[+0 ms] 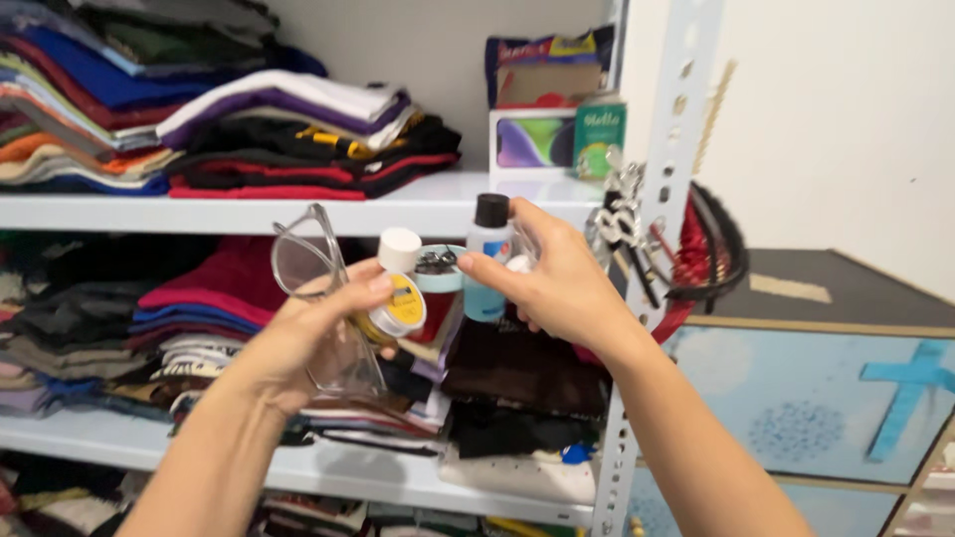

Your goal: The person clears small items from a cabinet top, then wipes the top surface, front panels, and interior of a cabinet door with a cloth. They move items like glasses and bottles aside, wipe multiple surfaces, open a cabinet door to wipe inside, and close it.

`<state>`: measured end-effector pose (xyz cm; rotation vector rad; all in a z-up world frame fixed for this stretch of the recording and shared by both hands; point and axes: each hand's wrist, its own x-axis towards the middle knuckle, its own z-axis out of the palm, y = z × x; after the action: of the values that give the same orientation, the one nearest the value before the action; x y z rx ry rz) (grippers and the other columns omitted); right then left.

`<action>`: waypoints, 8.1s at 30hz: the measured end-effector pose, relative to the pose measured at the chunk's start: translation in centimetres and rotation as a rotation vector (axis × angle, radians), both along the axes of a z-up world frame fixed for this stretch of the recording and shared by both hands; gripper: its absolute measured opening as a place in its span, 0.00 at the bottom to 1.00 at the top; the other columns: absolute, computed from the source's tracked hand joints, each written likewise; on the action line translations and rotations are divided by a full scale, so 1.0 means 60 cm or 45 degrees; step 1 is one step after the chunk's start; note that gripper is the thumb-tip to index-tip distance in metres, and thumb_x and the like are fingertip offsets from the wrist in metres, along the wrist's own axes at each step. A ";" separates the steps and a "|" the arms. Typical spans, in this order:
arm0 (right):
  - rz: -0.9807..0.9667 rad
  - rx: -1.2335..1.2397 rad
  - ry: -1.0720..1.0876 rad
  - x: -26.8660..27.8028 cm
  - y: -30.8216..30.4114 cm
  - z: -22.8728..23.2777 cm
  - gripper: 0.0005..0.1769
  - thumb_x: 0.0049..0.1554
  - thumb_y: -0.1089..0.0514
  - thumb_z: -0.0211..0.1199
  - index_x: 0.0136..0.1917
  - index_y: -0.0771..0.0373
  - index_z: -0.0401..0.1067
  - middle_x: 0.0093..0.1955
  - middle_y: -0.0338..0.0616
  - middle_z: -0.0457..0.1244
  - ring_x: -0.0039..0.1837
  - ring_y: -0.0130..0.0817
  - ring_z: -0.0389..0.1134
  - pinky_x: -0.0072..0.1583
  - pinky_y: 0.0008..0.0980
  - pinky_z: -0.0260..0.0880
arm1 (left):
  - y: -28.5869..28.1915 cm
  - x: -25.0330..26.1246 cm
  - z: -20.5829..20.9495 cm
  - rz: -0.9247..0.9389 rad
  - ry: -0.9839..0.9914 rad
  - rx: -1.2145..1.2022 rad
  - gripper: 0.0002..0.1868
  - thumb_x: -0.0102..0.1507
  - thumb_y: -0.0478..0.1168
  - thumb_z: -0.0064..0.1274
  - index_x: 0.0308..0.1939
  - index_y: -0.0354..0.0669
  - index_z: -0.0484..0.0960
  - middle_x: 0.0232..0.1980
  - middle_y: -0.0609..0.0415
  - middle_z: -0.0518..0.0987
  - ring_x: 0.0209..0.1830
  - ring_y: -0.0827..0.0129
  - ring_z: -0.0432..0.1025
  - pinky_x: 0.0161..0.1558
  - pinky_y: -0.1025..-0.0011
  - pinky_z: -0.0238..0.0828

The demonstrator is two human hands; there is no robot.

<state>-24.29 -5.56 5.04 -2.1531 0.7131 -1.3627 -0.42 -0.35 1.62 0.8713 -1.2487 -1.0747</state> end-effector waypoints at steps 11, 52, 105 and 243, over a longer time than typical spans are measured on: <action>-0.110 -0.038 -0.047 0.006 -0.063 0.130 0.42 0.50 0.43 0.70 0.69 0.69 0.61 0.30 0.43 0.63 0.23 0.26 0.61 0.26 0.30 0.62 | -0.125 0.010 0.157 -0.122 -0.108 -0.198 0.24 0.60 0.50 0.59 0.55 0.42 0.79 0.48 0.51 0.82 0.45 0.65 0.75 0.43 0.65 0.71; -0.968 -0.120 0.289 0.115 -0.333 0.119 0.40 0.51 0.49 0.69 0.67 0.67 0.52 0.59 0.63 0.66 0.59 0.61 0.70 0.59 0.51 0.70 | -0.432 -0.001 0.193 0.625 -0.412 0.042 0.38 0.49 0.63 0.66 0.43 0.28 0.81 0.38 0.48 0.77 0.29 0.65 0.74 0.32 0.66 0.75; -0.417 -0.951 -0.432 0.012 0.002 -0.196 0.10 0.60 0.70 0.55 0.54 0.65 0.72 0.57 0.50 0.68 0.61 0.47 0.69 0.65 0.40 0.68 | -0.087 -0.196 -0.168 0.903 -0.610 -1.566 0.10 0.66 0.33 0.53 0.51 0.39 0.78 0.63 0.47 0.77 0.68 0.51 0.70 0.74 0.52 0.58; -0.166 -0.216 0.641 -0.841 -0.620 -0.222 0.23 0.53 0.67 0.61 0.62 0.60 0.75 0.64 0.49 0.68 0.64 0.44 0.72 0.64 0.37 0.69 | -0.570 -0.728 -0.296 1.499 -0.984 -0.939 0.28 0.58 0.40 0.39 0.60 0.36 0.80 0.80 0.41 0.64 0.84 0.51 0.49 0.81 0.48 0.25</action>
<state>-74.74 -42.74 -8.26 -2.6651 0.9658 -0.9684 -44.08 -34.56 -16.16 1.1835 -1.2483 0.6941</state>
